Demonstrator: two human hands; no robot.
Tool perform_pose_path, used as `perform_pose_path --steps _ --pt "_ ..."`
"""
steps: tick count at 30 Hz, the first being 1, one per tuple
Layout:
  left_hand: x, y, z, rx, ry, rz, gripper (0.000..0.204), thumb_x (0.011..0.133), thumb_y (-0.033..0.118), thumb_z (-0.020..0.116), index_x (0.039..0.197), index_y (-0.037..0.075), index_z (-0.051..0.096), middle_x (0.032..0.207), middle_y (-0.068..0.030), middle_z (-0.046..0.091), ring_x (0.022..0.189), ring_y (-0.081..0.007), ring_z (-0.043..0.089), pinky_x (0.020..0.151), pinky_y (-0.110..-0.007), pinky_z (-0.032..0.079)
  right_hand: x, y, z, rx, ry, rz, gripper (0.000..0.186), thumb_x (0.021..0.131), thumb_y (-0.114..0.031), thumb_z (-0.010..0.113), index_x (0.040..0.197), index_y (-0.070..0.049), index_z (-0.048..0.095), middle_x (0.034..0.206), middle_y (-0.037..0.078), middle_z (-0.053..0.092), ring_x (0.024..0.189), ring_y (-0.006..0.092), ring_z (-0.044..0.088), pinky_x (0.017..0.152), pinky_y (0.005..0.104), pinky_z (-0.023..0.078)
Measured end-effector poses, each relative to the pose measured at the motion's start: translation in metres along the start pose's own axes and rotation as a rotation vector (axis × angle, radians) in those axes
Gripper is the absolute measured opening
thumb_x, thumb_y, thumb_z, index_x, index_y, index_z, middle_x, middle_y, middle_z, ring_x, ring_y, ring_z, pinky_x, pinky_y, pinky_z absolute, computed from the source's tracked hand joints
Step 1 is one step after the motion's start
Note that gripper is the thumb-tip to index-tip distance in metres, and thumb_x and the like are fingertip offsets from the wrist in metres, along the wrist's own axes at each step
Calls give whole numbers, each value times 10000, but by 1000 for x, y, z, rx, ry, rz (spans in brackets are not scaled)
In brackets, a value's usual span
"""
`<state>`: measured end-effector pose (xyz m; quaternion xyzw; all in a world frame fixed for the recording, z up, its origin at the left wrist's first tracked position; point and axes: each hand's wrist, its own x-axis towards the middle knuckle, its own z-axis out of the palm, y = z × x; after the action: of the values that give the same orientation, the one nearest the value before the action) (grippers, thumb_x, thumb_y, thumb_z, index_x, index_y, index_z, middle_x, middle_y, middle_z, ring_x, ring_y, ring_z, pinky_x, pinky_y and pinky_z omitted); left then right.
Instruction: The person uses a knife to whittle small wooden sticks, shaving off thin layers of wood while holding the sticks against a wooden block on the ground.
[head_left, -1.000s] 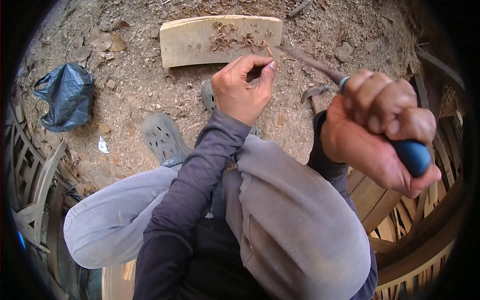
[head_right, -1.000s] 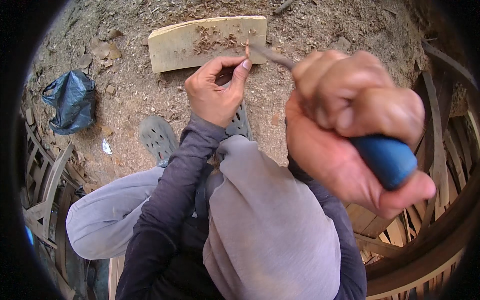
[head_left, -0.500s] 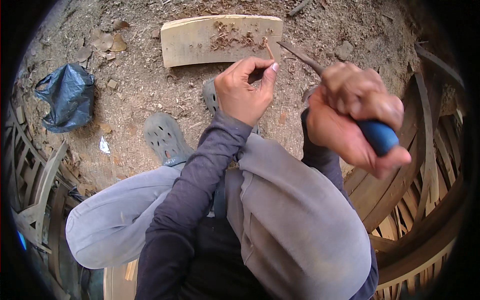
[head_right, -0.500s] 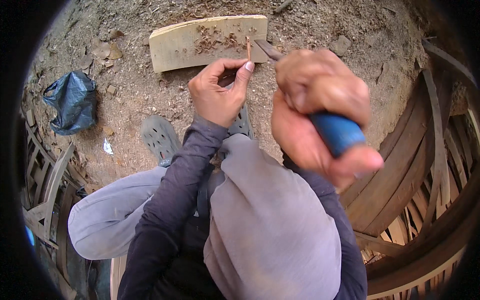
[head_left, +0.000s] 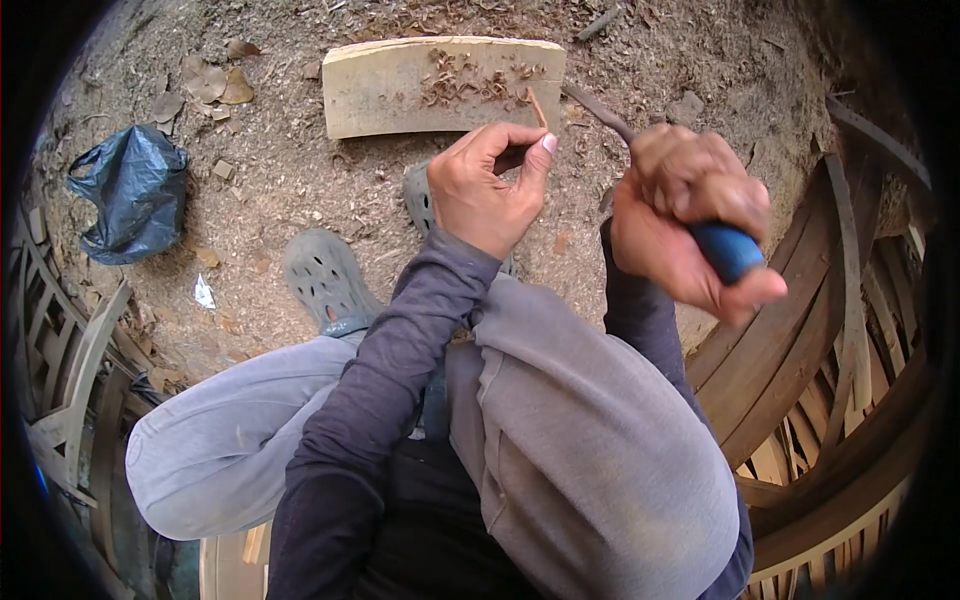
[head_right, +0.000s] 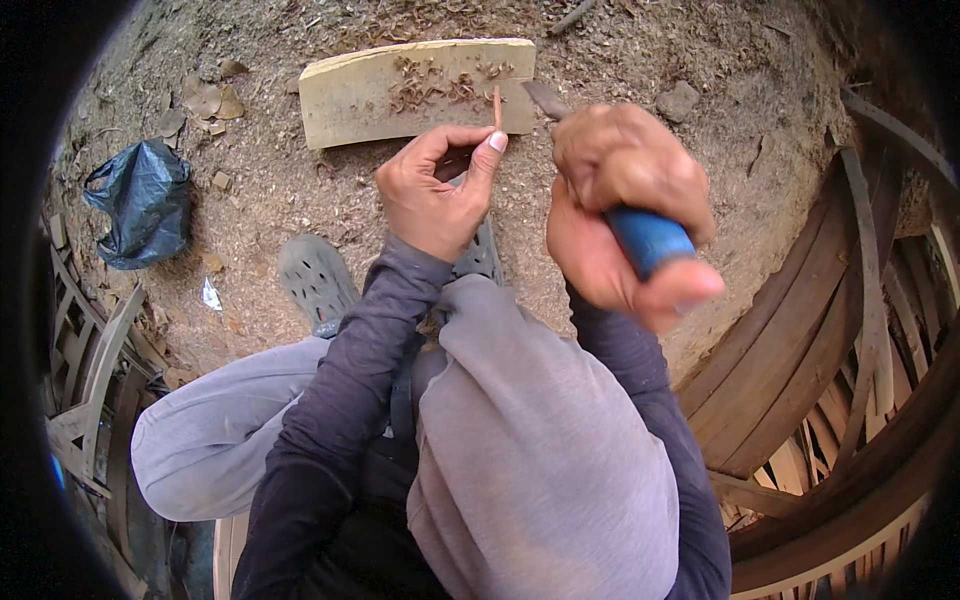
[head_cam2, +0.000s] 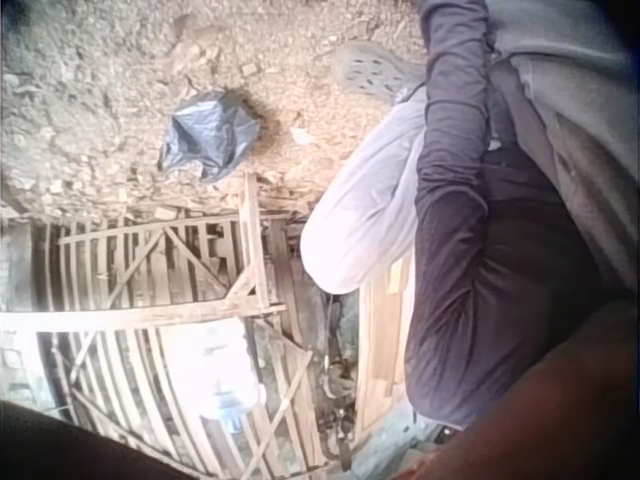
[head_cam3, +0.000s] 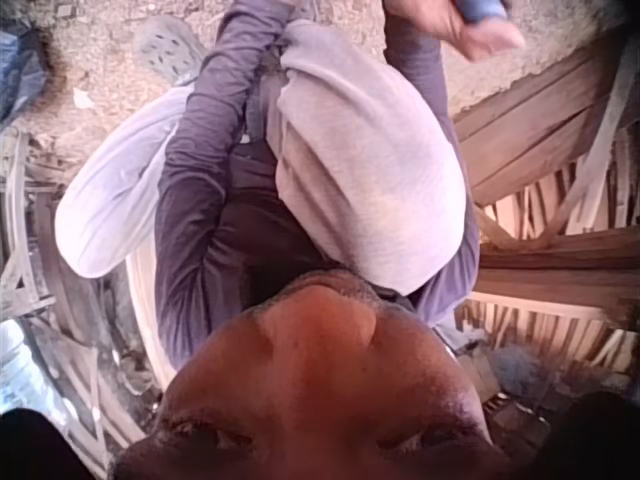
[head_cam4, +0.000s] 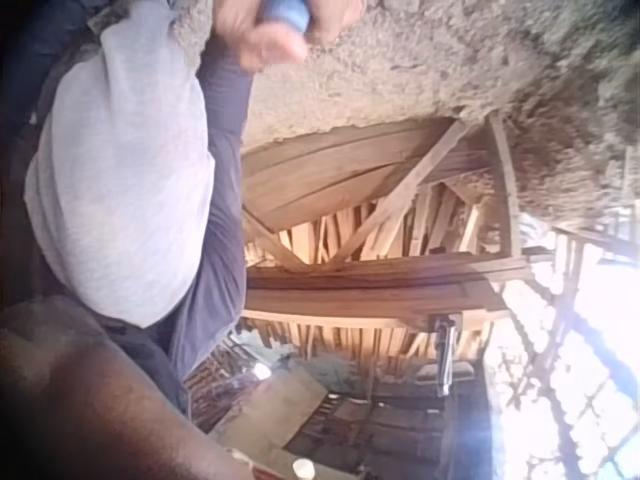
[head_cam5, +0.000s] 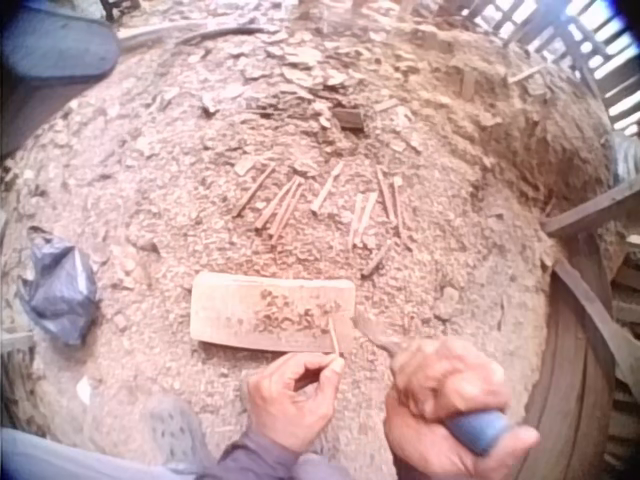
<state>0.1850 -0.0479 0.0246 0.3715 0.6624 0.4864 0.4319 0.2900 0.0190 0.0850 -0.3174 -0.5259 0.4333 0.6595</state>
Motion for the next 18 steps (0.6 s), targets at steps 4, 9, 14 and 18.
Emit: perform_pose_path --steps 4,9,14,18 --pt "1 4 -4 42 -54 13 117 862 100 766 917 1 737 834 -106 743 732 -148 728 672 -275 582 6 -22 7 63 -74 18 745 916 -761 285 640 -74 361 555 65 365 426 159 287 424 316 246" --pt "-2 5 -7 214 -67 159 124 844 74 764 966 52 757 869 -104 740 748 -184 726 650 -282 570 19 -39 -5 102 -137 86 719 914 -752 278 672 -81 365 567 53 360 440 149 286 429 309 260" --pt "-3 4 -8 234 -66 192 127 847 69 760 972 54 757 879 -100 742 744 -181 723 647 -285 571 19 -37 -2 99 -130 143 712 908 -768 263 675 -102 363 572 37 359 442 136 278 424 292 255" --pt "-1 5 -7 205 -76 178 129 846 71 762 972 51 755 875 -99 744 751 -179 727 656 -285 578 38 -57 1 115 -235 175 648 911 -743 283 647 -153 323 581 0 351 443 105 271 421 275 230"
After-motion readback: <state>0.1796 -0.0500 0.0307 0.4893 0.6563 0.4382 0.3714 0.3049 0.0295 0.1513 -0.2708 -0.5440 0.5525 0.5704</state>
